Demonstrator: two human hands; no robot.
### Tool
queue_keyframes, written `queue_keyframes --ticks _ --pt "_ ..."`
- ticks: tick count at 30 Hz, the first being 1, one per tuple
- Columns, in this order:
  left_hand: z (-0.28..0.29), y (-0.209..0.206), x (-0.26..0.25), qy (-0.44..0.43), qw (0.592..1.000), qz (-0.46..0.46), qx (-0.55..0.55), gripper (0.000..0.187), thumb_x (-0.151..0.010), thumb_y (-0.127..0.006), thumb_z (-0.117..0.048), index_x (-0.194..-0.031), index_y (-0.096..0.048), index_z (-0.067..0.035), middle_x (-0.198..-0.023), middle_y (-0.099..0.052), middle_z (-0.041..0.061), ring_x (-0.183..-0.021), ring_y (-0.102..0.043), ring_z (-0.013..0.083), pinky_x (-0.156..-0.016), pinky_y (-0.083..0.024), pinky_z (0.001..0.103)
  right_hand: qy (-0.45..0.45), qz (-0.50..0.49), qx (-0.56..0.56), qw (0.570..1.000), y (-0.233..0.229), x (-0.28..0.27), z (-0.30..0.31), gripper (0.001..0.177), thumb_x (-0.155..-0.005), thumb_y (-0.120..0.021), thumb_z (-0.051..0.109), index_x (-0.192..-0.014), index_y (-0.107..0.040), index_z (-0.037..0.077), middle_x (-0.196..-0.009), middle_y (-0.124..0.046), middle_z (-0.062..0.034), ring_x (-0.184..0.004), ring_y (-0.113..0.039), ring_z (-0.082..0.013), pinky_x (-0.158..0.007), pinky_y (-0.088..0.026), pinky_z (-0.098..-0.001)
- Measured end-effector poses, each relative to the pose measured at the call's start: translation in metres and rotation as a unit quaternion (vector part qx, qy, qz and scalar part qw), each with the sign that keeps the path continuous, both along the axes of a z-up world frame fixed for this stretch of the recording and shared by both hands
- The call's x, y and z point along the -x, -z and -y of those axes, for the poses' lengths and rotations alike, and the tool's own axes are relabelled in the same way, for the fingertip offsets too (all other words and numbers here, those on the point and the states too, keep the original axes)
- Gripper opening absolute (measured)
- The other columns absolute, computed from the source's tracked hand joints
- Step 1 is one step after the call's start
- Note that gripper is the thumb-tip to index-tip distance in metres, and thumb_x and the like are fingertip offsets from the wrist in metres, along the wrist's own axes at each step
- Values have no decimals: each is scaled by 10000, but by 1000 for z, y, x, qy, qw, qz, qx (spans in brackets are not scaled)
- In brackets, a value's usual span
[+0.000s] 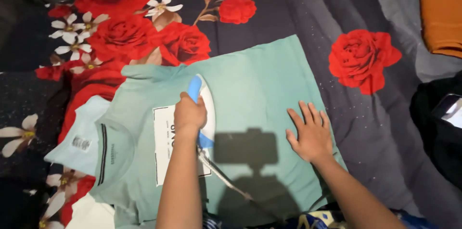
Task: The person irons a light blue t-shirt laid flat on a bed. They use a handheld iron to smooth the front area around a printed label, moving the iron back and forth while holding the fabric with the other hand.
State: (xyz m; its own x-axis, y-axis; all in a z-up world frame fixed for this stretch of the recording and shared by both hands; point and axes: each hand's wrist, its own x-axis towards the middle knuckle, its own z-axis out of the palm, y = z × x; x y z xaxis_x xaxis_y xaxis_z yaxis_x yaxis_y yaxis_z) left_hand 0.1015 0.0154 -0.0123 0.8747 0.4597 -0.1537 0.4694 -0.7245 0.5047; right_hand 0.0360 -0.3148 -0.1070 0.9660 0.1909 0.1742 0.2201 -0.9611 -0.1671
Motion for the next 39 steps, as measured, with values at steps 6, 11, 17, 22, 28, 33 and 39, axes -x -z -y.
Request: queue_keyframes --ticks 6,11,17,22,28,33,39 --pt "-4 -24 22 -20 999 -34 -11 459 -974 -600 -361 -1234 -529 10 -1108 -701 291 -1053 -679 470 -927 -541 540 -4 16 17 1000 17 -3 4 651 -879 -545 484 -1484 -461 258 -1614 -336 -107 -1501 -275 -309 -1189 -202 -540" --pt "-28 -36 58 -22 999 -23 5 466 -975 -597 -376 -1239 -537 3 -1100 -703 286 -1050 -679 467 -926 -538 540 -10 36 8 999 20 -6 9 642 -909 -526 488 -1505 -446 264 -1635 -344 -104 -1530 -279 -306 -1218 -207 -536" --pt "-56 -37 94 -41 999 -3 -5 473 -977 -597 -370 -1237 -529 19 -1080 -707 293 -1046 -676 479 -920 -533 550 -12 47 15 999 23 -3 5 651 -904 -527 481 -1508 -447 255 -1631 -353 -116 -1523 -283 -314 -1216 -205 -539" --pt "-63 -8 97 -13 999 -21 -23 483 -964 -606 -372 -1250 -530 11 -1081 -697 309 -1039 -674 490 -916 -535 556 10 34 29 999 20 -1 9 637 -906 -539 471 -1500 -465 254 -1626 -365 -108 -1521 -297 -317 -1220 -209 -530" --pt "-63 -12 81 5 999 -16 -28 452 -966 -588 -363 -1202 -569 21 -1108 -700 317 -1061 -668 501 -935 -527 565 10 40 8 999 12 -3 4 630 -903 -552 458 -1489 -473 240 -1621 -360 -117 -1508 -294 -322 -1209 -197 -534" --pt "-53 -26 71 -58 996 -58 -33 454 -980 -582 -368 -1214 -563 20 -1142 -689 312 -1091 -657 501 -954 -518 563 5 14 22 1000 9 -3 2 641 -894 -552 464 -1490 -453 251 -1624 -324 -109 -1507 -265 -313 -1197 -190 -528" --pt "-62 -20 70 -67 996 -48 -28 466 -1000 -569 -343 -1228 -535 62 -1126 -688 321 -1059 -672 495 -921 -538 551 6 -48 57 997 7 -7 1 653 -924 -512 480 -1525 -384 260 -1650 -254 -107 -1532 -189 -309 -1218 -147 -519"
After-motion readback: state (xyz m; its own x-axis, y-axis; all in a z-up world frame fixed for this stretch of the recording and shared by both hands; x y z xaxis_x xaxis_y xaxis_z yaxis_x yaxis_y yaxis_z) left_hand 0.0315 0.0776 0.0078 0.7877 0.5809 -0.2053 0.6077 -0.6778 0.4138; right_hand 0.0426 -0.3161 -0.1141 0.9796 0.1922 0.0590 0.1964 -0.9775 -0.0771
